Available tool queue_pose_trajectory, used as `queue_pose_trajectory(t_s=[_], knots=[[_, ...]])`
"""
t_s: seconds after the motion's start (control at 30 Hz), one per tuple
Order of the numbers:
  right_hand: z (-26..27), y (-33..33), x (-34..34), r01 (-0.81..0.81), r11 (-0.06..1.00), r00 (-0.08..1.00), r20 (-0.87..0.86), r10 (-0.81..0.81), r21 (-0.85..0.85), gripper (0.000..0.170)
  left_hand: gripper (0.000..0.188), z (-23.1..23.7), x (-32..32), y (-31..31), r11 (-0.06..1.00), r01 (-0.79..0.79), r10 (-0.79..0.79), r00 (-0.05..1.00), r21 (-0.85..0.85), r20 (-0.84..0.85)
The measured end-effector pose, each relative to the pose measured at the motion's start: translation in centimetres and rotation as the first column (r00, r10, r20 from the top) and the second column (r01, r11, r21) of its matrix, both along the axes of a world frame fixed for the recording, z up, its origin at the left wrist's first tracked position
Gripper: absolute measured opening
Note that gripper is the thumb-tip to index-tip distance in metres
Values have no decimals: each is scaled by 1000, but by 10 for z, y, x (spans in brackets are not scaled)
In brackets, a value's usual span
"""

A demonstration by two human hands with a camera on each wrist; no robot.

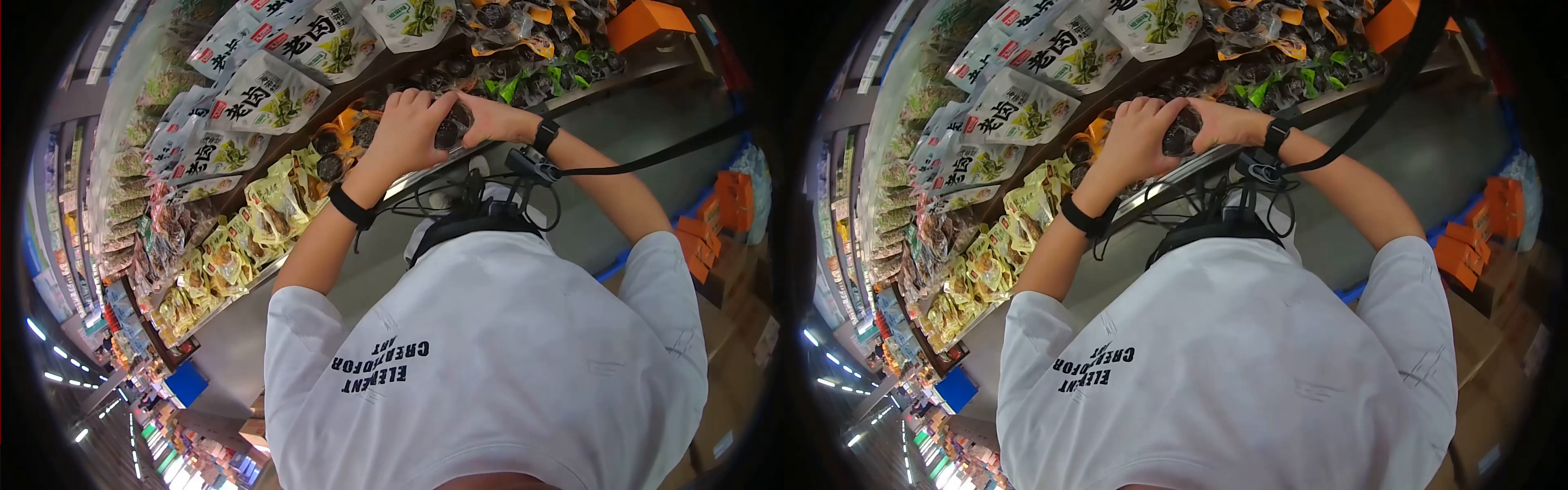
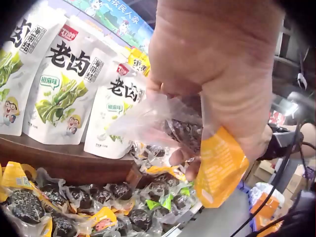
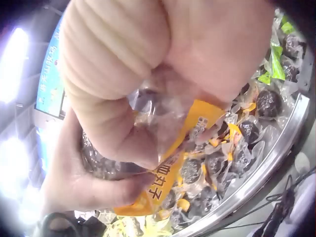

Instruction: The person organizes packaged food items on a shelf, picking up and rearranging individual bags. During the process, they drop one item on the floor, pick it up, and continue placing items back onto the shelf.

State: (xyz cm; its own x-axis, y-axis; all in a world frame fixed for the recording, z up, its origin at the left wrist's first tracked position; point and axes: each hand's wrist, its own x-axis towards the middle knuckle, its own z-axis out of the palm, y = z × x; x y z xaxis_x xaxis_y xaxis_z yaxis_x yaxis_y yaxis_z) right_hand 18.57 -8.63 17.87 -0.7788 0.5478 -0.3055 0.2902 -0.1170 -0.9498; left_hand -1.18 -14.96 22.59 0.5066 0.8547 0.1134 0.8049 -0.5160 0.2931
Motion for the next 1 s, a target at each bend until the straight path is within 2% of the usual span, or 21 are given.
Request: queue_pose_trajectory(t_s=[0.07, 0.1, 0.17, 0.2, 0.27, 0.37, 0.4, 0.5, 0.57, 0.67, 0.73, 0.77, 0.83, 0.87, 0.93, 0.97, 1.0], knots=[[3, 9, 4, -39, 997, 997, 63, 44, -72, 88, 77, -25, 3, 16, 999, 38, -39, 993, 12, 109], [-11, 14, 6, -36, 995, 997, 60, 41, -92, 88, 77, -33, 5, 19, 999, 41, -40, 993, -8, 108], [-53, 23, 10, -43, 993, 998, -39, 47, 108, 87, 77, -50, 11, 29, 976, 3, 30, 988, -217, 149], [-61, 23, 12, -41, 984, 999, -26, 46, 171, 83, 77, -58, 13, 32, 972, 6, 29, 989, -236, 145], [-78, 21, 19, -55, 993, 998, -14, 56, 103, 80, 77, -74, 20, 31, 931, -26, 80, 988, -364, 133], [-105, 18, 27, -59, 997, 998, 6, 59, 41, 75, 77, -103, 28, 30, 918, -56, 114, 985, -393, 126], [-115, 17, 29, -71, 997, 997, 27, 70, 43, 75, 77, -104, 32, 33, 850, -75, 148, 984, -522, 101], [-151, 13, 30, -28, 998, 999, 18, 27, 52, 71, 77, -127, 34, 37, 830, -88, 191, 972, -551, 133], [-164, 12, 25, 33, 998, 997, -67, -30, 45, 71, 77, -132, 33, 38, 813, -115, 223, 967, -571, 123], [-162, 15, 14, 85, 995, 987, -139, -77, 50, 62, 75, -135, 26, 41, 766, -172, 298, 949, -620, 106], [-174, 17, 4, 152, 987, 975, -168, -143, 45, 51, 73, -138, 21, 40, 752, -196, 403, 892, -629, 204], [-180, 17, -2, 145, 989, 975, -175, -137, 38, 51, 73, -139, 19, 38, 747, -206, 411, 890, -632, 195], [-190, 25, -10, 188, 970, 971, -175, -161, 152, 46, 70, -139, 16, 39, 756, -269, 486, 841, -597, 237], [-194, 31, -10, 180, 972, 972, -178, -152, 152, 46, 70, -139, 12, 39, 754, -277, 493, 838, -596, 235], [-193, 51, -4, 114, 963, 990, -104, -91, 245, 42, 70, -137, 1, 36, 729, -371, 553, 815, -576, 175], [-192, 62, 3, 131, 937, 991, -31, -127, 324, 40, 70, -135, -5, 30, 722, -380, 564, 808, -578, 173], [-191, 74, 10, 76, 909, 987, 100, -128, 409, 40, 69, -133, -13, 23, 662, -459, 659, 733, -592, 169]])
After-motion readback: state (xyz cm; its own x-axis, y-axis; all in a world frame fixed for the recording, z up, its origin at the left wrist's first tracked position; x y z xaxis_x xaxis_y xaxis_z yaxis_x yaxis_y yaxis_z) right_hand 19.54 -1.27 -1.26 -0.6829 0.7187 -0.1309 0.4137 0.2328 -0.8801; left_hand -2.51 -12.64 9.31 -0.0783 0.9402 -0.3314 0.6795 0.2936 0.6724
